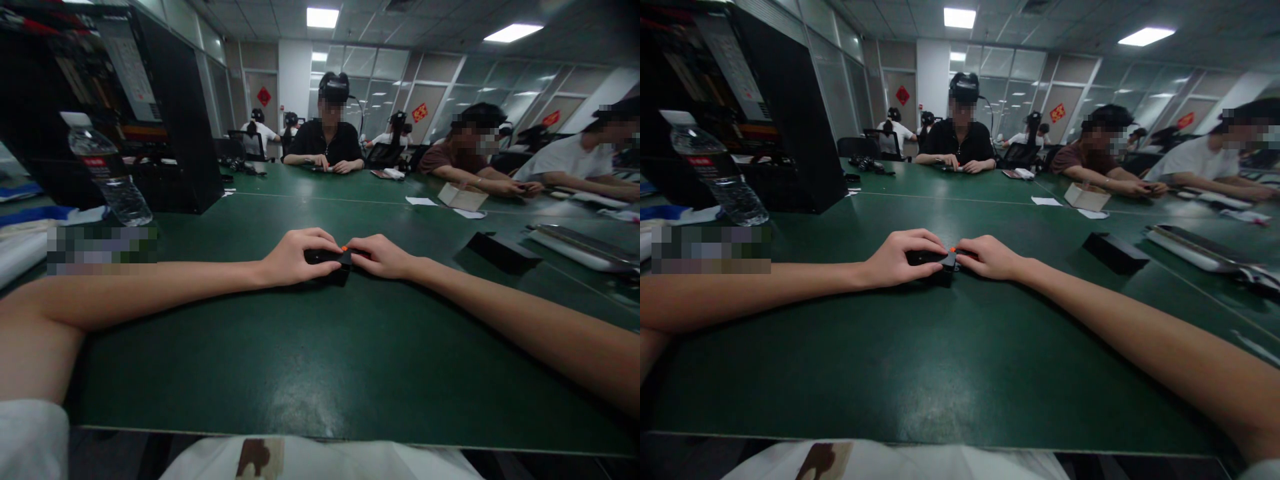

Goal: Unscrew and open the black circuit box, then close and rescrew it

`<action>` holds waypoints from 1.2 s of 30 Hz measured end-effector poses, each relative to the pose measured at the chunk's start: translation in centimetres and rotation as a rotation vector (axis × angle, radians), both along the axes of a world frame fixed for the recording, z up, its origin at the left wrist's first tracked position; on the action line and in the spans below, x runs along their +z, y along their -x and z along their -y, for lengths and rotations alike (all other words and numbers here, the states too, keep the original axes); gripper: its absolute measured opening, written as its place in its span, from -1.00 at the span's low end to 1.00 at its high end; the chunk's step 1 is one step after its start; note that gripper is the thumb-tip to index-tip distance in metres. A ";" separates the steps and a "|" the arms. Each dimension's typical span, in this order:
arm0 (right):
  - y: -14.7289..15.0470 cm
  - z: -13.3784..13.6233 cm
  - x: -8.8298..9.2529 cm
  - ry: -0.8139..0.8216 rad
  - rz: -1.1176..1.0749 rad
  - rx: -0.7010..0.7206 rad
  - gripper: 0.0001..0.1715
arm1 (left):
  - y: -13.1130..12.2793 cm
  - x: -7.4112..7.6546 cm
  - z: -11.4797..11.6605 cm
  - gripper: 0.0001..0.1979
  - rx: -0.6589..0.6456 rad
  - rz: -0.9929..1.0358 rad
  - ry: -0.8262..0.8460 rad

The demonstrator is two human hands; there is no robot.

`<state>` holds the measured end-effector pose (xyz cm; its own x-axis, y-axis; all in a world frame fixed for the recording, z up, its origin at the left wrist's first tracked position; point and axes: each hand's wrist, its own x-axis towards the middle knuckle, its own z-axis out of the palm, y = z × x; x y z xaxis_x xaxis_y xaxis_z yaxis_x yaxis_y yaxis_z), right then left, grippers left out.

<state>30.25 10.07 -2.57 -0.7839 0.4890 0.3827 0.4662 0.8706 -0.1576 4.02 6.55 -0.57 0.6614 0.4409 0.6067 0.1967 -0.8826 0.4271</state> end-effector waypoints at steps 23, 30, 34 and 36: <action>-0.2 0.5 0.4 -0.029 -0.188 -0.021 -0.57 | 0.0 0.1 0.1 -0.80 -0.019 0.052 0.010; 0.1 0.2 0.2 0.002 -0.141 -0.163 -0.47 | -0.1 0.0 -0.5 -0.75 0.119 0.115 0.181; 0.2 0.0 -0.1 -0.028 -0.096 -0.286 -0.46 | -0.2 -0.6 -1.9 -0.65 0.198 0.205 0.416; 0.3 0.0 -0.2 -0.043 -0.065 -0.368 -0.45 | -0.3 -1.0 -2.7 -0.63 0.221 0.242 0.503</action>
